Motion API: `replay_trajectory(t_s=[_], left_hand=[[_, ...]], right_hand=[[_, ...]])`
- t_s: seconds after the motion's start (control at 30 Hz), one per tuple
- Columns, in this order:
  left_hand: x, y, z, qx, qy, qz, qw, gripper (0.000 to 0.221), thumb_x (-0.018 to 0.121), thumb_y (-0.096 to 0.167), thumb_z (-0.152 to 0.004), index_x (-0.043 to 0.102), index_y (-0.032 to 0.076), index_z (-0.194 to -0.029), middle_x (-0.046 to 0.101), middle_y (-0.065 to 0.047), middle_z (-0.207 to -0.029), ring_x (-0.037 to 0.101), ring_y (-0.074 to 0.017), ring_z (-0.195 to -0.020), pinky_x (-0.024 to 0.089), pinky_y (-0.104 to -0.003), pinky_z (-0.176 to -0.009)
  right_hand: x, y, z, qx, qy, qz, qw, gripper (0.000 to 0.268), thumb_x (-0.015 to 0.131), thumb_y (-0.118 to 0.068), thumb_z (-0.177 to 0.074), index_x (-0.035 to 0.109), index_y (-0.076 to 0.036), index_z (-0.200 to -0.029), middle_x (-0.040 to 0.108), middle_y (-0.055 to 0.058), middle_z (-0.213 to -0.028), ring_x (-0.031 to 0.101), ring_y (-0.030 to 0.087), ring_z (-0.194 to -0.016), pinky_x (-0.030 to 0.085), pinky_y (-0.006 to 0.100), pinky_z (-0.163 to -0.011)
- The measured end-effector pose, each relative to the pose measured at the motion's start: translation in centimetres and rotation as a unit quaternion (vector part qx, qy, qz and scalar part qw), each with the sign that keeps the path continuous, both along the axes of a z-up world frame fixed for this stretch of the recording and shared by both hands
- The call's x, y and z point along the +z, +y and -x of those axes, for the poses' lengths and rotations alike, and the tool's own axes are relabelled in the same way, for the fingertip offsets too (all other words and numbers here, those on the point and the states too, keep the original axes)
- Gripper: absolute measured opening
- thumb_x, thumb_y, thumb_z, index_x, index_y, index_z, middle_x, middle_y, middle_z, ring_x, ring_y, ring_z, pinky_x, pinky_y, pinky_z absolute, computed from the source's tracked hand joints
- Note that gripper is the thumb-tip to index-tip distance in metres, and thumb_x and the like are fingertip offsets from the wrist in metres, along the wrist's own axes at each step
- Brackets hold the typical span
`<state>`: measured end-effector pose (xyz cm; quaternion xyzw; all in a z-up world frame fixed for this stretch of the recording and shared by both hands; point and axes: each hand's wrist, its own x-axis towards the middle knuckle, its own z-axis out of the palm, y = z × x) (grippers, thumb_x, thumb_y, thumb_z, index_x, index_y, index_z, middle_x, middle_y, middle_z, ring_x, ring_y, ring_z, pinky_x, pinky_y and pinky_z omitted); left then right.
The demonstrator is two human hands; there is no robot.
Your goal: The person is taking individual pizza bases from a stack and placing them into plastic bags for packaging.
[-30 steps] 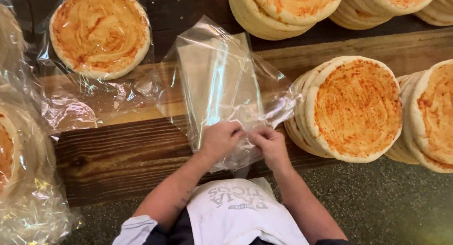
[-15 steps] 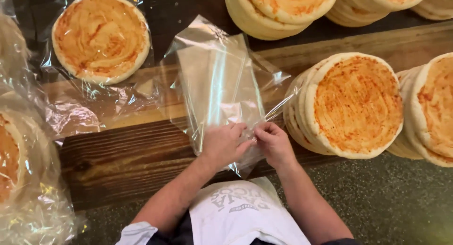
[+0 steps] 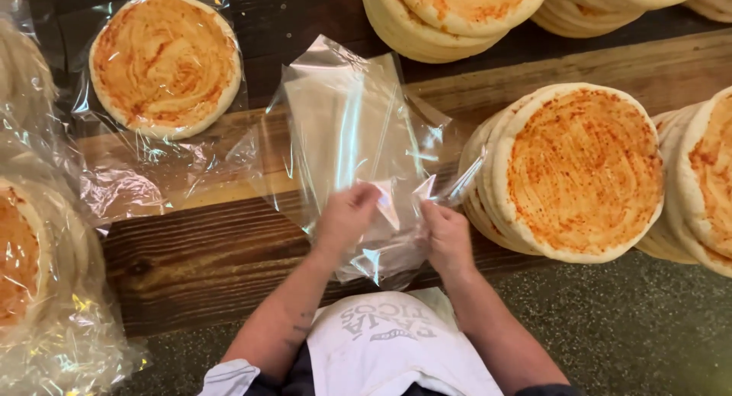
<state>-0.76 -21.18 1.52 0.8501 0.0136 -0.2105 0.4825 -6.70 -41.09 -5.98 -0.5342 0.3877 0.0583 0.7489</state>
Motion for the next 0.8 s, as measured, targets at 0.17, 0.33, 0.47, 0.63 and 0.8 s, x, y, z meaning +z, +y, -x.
replay_trajectory(t_s=[0.17,0.33,0.47,0.63,0.8], left_hand=[[5.2,1.4,-1.5,0.034,0.111,0.079,0.990,0.023,0.070,0.036,-0.093,0.074,0.020,-0.108,0.076,-0.008,-0.084,0.076,-0.0222,-0.075,0.060,-0.036,-0.071],[3.1,-2.4,-0.4,-0.039,0.181,0.140,0.973,0.023,0.076,0.028,-0.083,0.072,0.014,-0.100,0.073,-0.009,-0.081,0.072,-0.0221,-0.075,0.057,-0.033,-0.070],[-0.3,-1.3,-2.5,0.310,0.230,0.423,0.820,0.011,0.060,0.015,-0.097,0.060,0.014,-0.086,0.075,-0.010,-0.075,0.076,-0.0222,-0.065,0.063,-0.035,-0.063],[1.2,1.0,-6.7,0.341,0.034,0.443,0.828,0.011,0.055,0.012,-0.103,0.060,0.013,-0.094,0.059,-0.002,-0.070,0.063,-0.0131,-0.060,0.052,-0.026,-0.053],[7.2,0.8,-4.4,-0.012,-0.294,0.129,0.947,0.016,0.066,0.020,-0.099,0.072,0.015,-0.112,0.077,-0.009,-0.104,0.075,-0.0277,-0.103,0.060,-0.038,-0.089]], right_hand=[[5.6,-0.7,0.3,0.093,0.004,0.028,0.995,0.008,0.076,-0.007,-0.090,0.074,0.000,-0.088,0.054,0.009,-0.060,0.062,0.022,-0.050,0.054,0.034,-0.041],[2.9,0.8,-0.4,0.079,-0.037,0.031,0.996,0.023,0.073,-0.012,-0.093,0.067,-0.002,-0.072,0.045,0.008,-0.048,0.048,0.015,-0.039,0.040,0.025,-0.036],[4.8,1.4,-0.4,0.070,-0.018,0.084,0.994,0.058,0.065,-0.033,-0.100,0.054,-0.003,-0.051,0.046,0.014,-0.038,0.036,0.015,-0.032,0.026,0.023,-0.033],[9.2,0.8,1.4,0.279,-0.048,0.362,0.888,0.022,0.076,-0.030,-0.088,0.072,-0.013,-0.075,0.064,0.008,-0.059,0.062,0.021,-0.056,0.049,0.033,-0.055],[17.7,4.6,-2.8,0.169,-0.460,0.576,0.655,0.071,0.089,-0.033,-0.075,0.062,0.005,-0.129,0.065,0.021,-0.117,0.061,0.041,-0.105,0.052,0.051,-0.094]])
